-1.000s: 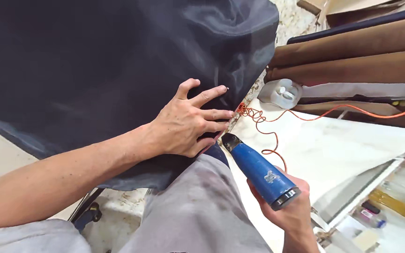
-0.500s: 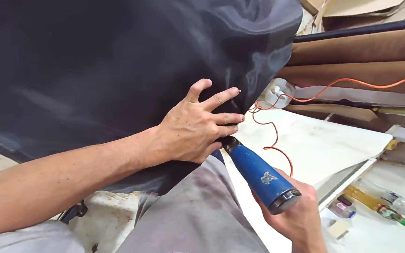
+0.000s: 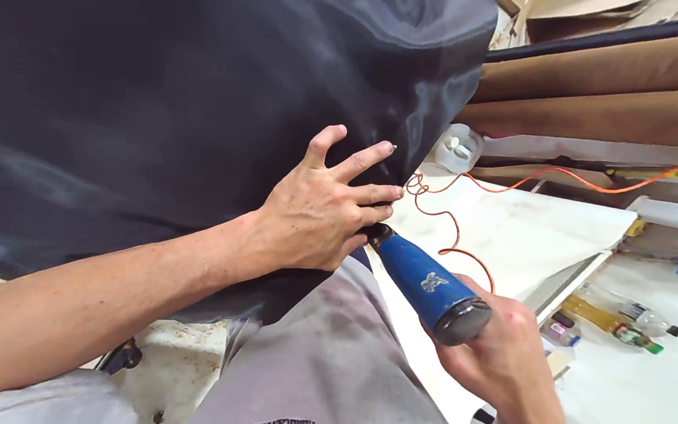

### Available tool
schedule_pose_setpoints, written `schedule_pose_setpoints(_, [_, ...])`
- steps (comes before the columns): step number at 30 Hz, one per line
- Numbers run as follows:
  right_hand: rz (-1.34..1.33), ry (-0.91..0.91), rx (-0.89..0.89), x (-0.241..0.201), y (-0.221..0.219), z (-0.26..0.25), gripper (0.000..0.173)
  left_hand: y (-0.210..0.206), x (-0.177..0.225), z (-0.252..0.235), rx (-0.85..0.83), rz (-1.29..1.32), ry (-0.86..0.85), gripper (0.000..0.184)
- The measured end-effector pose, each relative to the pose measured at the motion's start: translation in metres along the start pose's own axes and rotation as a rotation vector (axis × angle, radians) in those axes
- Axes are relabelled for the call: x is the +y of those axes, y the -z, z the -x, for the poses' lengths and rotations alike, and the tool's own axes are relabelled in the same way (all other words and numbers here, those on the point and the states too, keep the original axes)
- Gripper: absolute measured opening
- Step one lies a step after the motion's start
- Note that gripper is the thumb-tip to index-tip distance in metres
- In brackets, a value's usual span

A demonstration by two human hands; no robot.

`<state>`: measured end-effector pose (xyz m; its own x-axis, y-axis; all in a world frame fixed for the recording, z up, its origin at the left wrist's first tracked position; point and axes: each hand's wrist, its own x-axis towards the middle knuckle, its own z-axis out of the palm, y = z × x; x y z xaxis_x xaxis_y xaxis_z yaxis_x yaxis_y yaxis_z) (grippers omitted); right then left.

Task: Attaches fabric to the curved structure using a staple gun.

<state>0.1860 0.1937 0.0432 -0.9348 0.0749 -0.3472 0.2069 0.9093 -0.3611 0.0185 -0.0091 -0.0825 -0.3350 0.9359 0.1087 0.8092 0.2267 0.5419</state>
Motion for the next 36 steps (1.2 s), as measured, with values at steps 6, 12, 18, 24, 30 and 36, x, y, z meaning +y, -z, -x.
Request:
schedule_pose_setpoints(6, [-0.306, -0.153, 0.267, 0.036, 0.022, 0.047, 0.036, 0.0, 0.0, 0.0, 0.016, -0.021, -0.018, 0.037])
schedule_pose_setpoints(12, [-0.379, -0.304, 0.315, 0.043, -0.009, 0.069, 0.034, 0.033, 0.002, 0.016, 0.269, 0.131, 0.031, 0.034])
schedule_pose_setpoints(18, [-0.49, -0.351, 0.317, 0.04, -0.055, 0.077, 0.038, 0.027, 0.08, 0.077, 0.448, -0.159, 0.376, 0.03])
schedule_pose_setpoints(24, [-0.535, 0.074, 0.302, 0.046, -0.01, 0.03, 0.061, -0.035, 0.112, 0.082, 0.416, -0.326, 0.534, 0.046])
schedule_pose_setpoints(30, [-0.423, 0.333, 0.26, 0.032, 0.021, -0.04, 0.062, -0.06, 0.118, 0.083, 0.549, -0.385, 0.517, 0.024])
schedule_pose_setpoints(36, [-0.61, 0.416, 0.083, 0.059, 0.01, -0.05, 0.058, -0.073, 0.126, 0.078, 0.649, -0.457, 0.522, 0.023])
